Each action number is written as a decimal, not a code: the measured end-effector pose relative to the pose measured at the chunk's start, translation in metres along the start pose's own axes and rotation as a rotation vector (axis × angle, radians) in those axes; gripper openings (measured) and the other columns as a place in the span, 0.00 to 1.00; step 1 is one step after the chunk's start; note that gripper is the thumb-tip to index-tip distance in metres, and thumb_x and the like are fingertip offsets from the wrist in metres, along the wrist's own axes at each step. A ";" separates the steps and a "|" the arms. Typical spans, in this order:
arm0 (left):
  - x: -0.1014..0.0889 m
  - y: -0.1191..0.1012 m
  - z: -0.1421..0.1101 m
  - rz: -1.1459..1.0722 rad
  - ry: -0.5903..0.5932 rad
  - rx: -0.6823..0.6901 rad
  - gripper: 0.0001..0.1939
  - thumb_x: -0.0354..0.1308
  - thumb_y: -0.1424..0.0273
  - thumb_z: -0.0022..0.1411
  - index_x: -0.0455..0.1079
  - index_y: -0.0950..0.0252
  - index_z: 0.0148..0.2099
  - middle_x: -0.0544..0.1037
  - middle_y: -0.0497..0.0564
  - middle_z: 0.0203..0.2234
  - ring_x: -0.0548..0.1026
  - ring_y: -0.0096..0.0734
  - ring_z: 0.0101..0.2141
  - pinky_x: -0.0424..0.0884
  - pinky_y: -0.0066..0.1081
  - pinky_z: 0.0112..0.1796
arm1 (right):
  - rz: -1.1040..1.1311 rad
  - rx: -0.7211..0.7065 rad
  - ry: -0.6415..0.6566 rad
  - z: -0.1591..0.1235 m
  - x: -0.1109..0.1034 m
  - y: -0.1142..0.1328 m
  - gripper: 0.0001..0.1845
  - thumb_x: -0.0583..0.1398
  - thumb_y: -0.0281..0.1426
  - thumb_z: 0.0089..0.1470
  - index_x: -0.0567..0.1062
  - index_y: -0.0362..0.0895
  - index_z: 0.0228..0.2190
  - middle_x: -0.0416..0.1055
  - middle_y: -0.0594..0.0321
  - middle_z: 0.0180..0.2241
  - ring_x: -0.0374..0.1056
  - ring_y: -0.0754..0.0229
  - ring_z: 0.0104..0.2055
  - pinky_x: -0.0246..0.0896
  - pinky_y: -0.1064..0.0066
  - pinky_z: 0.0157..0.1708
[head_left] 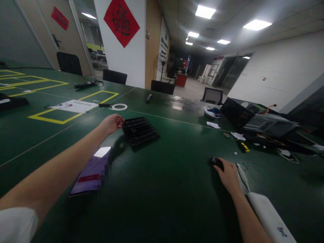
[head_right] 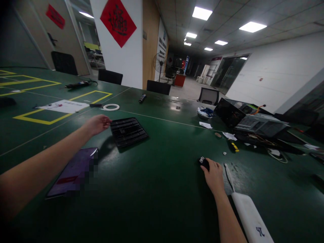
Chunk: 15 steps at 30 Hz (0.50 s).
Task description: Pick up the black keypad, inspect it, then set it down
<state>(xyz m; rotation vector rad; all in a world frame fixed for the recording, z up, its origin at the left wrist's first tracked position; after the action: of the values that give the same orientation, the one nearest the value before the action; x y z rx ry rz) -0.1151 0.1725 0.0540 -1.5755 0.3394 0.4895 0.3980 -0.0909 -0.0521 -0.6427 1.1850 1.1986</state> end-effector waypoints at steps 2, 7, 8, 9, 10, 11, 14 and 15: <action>0.022 -0.008 -0.001 0.115 0.101 0.031 0.11 0.56 0.64 0.51 0.69 0.69 0.28 0.74 0.51 0.23 0.70 0.33 0.30 0.66 0.31 0.35 | 0.007 -0.002 -0.005 0.000 0.000 0.001 0.25 0.50 0.41 0.51 0.65 0.39 0.47 0.68 0.51 0.45 0.59 0.49 0.49 0.51 0.58 0.50; 0.063 -0.016 -0.002 0.921 0.284 0.215 0.18 0.62 0.59 0.38 0.74 0.68 0.30 0.77 0.60 0.31 0.73 0.49 0.39 0.66 0.32 0.37 | 0.028 -0.011 -0.034 -0.001 -0.002 0.002 0.24 0.51 0.40 0.51 0.66 0.38 0.47 0.68 0.49 0.45 0.59 0.50 0.49 0.51 0.57 0.50; 0.067 -0.017 -0.001 0.992 0.303 0.230 0.19 0.61 0.59 0.40 0.75 0.69 0.31 0.77 0.61 0.32 0.73 0.50 0.39 0.66 0.32 0.37 | 0.035 -0.009 -0.037 -0.001 -0.002 0.002 0.24 0.51 0.39 0.51 0.66 0.38 0.47 0.68 0.49 0.45 0.59 0.49 0.49 0.51 0.56 0.50; 0.069 -0.017 -0.002 1.025 0.314 0.240 0.19 0.60 0.59 0.41 0.75 0.69 0.32 0.77 0.62 0.33 0.73 0.49 0.39 0.66 0.32 0.36 | 0.045 -0.002 -0.035 -0.001 -0.004 0.002 0.24 0.51 0.39 0.51 0.66 0.38 0.46 0.68 0.49 0.45 0.59 0.49 0.49 0.51 0.56 0.50; 0.072 -0.018 -0.003 1.035 0.315 0.251 0.19 0.60 0.60 0.42 0.75 0.70 0.33 0.77 0.63 0.33 0.73 0.49 0.39 0.66 0.31 0.36 | 0.059 0.007 -0.026 0.000 -0.005 0.002 0.24 0.52 0.39 0.51 0.66 0.38 0.46 0.68 0.49 0.45 0.59 0.49 0.49 0.51 0.56 0.51; 0.074 -0.020 -0.005 1.033 0.307 0.261 0.19 0.59 0.60 0.44 0.75 0.70 0.33 0.77 0.63 0.33 0.73 0.49 0.39 0.66 0.31 0.35 | 0.083 0.021 -0.012 0.001 -0.007 0.004 0.24 0.52 0.39 0.50 0.66 0.38 0.46 0.68 0.50 0.45 0.59 0.49 0.49 0.50 0.56 0.51; 0.089 -0.029 -0.026 0.937 0.309 0.297 0.19 0.55 0.59 0.50 0.74 0.71 0.34 0.77 0.62 0.32 0.74 0.46 0.36 0.66 0.31 0.33 | 0.235 0.058 0.075 0.004 -0.015 0.021 0.22 0.54 0.37 0.47 0.68 0.40 0.44 0.69 0.53 0.44 0.61 0.51 0.47 0.51 0.56 0.51; 0.097 -0.035 -0.039 0.857 0.327 0.320 0.19 0.54 0.59 0.51 0.74 0.71 0.35 0.77 0.61 0.31 0.74 0.44 0.34 0.66 0.30 0.32 | 0.314 0.056 0.114 0.004 -0.018 0.033 0.21 0.55 0.37 0.47 0.69 0.42 0.43 0.69 0.55 0.43 0.61 0.52 0.47 0.53 0.56 0.50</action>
<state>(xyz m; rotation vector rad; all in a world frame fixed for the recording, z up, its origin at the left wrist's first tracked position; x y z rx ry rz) -0.0103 0.1441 0.0357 -1.1361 1.3033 0.7783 0.3697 -0.0833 -0.0280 -0.4997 1.4496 1.3987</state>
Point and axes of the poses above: each hand's wrist, its own z-axis towards the middle knuckle, its own x-axis out of the palm, y = z × x, the point moved 5 cm from there along z, towards the middle knuckle
